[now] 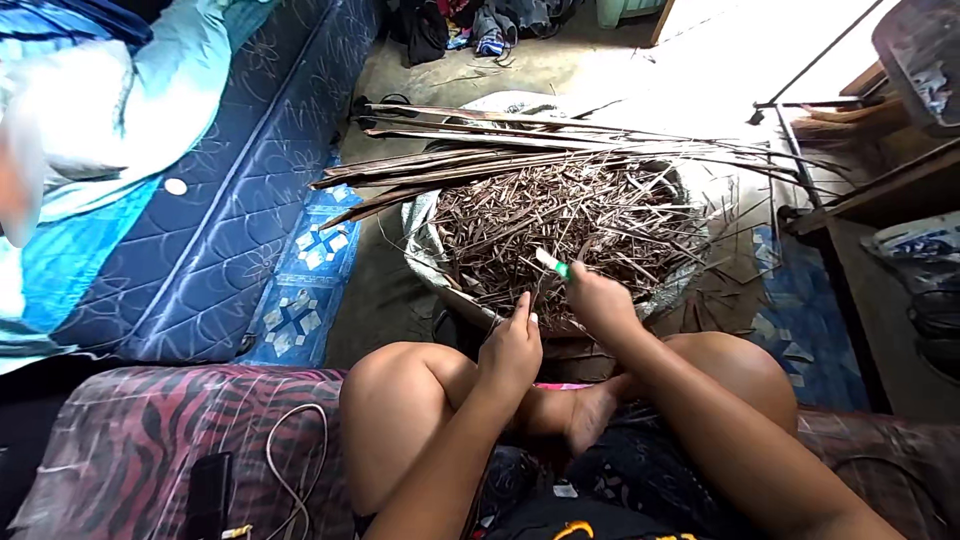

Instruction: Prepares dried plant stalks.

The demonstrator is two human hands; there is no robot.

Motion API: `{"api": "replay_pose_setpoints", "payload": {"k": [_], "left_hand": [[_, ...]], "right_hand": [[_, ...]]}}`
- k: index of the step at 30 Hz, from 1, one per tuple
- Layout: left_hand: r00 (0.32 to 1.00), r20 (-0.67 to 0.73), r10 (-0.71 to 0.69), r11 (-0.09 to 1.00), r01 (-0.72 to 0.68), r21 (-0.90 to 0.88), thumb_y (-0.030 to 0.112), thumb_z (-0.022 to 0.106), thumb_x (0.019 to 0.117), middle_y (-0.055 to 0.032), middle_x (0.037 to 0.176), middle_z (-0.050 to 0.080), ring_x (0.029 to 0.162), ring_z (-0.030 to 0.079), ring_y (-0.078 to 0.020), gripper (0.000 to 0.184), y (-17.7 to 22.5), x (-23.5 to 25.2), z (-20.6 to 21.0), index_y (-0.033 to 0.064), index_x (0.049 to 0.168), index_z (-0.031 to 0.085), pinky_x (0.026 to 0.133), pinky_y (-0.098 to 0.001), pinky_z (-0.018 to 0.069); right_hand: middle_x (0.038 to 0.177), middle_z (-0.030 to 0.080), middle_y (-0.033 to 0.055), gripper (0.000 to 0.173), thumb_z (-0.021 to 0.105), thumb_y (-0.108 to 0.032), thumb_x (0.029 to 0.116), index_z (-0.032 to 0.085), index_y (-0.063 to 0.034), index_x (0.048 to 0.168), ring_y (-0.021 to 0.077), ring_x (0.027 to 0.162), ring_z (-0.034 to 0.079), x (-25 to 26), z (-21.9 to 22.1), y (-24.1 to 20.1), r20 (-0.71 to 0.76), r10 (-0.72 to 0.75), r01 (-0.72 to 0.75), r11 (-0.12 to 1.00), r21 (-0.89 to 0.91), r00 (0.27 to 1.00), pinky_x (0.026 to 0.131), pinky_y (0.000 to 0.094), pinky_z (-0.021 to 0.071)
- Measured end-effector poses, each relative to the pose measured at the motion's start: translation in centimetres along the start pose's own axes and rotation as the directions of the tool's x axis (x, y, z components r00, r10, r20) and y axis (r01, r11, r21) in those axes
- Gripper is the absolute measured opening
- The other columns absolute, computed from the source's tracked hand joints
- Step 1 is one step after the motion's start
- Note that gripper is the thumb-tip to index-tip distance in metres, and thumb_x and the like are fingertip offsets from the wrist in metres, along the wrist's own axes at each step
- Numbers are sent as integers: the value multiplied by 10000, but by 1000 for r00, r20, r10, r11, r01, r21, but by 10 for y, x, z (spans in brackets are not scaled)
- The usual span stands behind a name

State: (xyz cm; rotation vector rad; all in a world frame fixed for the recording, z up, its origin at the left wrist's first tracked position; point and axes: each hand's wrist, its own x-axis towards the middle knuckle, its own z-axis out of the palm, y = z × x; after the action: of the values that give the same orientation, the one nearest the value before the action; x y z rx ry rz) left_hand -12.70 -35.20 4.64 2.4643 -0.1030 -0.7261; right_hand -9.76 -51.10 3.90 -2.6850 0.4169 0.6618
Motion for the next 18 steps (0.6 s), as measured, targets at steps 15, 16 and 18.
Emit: {"api": "replay_pose_setpoints", "payload": {"k": [15, 16, 18], "left_hand": [[997, -75, 11, 993, -2, 120, 277, 323, 1126, -196, 1305, 667, 1180, 662, -343, 514, 5, -4, 2, 117, 1614, 332, 1010, -514, 499], [998, -67, 8, 993, 0, 117, 280, 317, 1128, -195, 1310, 663, 1185, 659, -341, 514, 8, -2, 0, 124, 1618, 326, 1014, -514, 496], [998, -61, 10, 995, -4, 102, 285, 312, 1128, -194, 1314, 661, 1188, 656, -340, 514, 10, 0, -3, 126, 1617, 328, 1016, -516, 492]], "right_hand": [[1159, 698, 214, 323, 414, -233, 1095, 564, -53, 1318, 395, 1138, 676, -17, -7, -6, 129, -102, 103, 995, -1, 986, 918, 586, 518], [1159, 701, 209, 320, 412, -227, 1095, 563, -53, 1318, 388, 1136, 680, -16, -6, -7, 106, -97, 97, 995, -4, 990, 915, 579, 522], [1138, 707, 206, 308, 424, -214, 1092, 571, -47, 1304, 384, 1114, 694, -16, -2, -8, 33, -94, 95, 995, -19, 995, 890, 566, 536]]}}
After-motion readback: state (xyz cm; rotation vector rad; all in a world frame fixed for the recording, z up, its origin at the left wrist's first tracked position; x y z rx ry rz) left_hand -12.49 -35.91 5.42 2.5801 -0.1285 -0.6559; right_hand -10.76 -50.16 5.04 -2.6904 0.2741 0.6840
